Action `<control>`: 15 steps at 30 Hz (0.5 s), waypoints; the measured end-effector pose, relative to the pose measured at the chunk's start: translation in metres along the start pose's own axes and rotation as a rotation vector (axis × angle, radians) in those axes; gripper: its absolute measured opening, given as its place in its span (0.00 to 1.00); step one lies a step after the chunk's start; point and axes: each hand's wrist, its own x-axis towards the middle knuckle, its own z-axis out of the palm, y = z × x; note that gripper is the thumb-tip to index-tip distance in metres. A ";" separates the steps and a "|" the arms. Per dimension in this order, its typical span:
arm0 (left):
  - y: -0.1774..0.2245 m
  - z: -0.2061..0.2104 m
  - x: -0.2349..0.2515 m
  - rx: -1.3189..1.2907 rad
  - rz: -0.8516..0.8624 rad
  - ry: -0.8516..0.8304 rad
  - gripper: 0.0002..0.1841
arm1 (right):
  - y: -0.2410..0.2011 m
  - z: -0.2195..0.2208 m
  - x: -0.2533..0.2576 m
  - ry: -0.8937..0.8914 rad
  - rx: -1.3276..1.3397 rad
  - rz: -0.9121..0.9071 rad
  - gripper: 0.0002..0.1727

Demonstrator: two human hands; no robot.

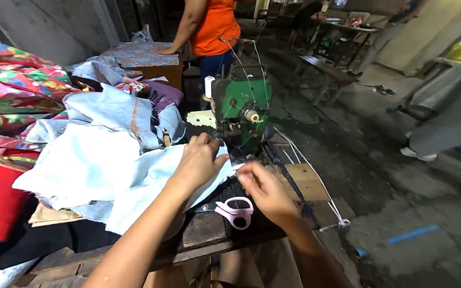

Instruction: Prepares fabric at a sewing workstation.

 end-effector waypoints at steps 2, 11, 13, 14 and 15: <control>-0.004 -0.001 -0.002 0.017 0.049 0.001 0.26 | 0.012 -0.020 -0.049 -0.257 0.136 -0.116 0.14; -0.001 -0.007 -0.004 0.022 0.037 -0.021 0.27 | 0.075 0.025 -0.142 -0.615 -0.108 0.783 0.23; -0.001 -0.007 -0.004 0.013 0.018 -0.045 0.28 | 0.006 0.038 -0.099 -0.401 0.011 1.025 0.21; -0.001 -0.008 -0.005 0.013 0.012 -0.058 0.28 | -0.009 0.043 -0.088 -0.347 0.061 1.044 0.20; -0.001 -0.008 -0.004 0.010 0.003 -0.079 0.28 | -0.012 0.049 -0.085 -0.294 0.102 1.013 0.19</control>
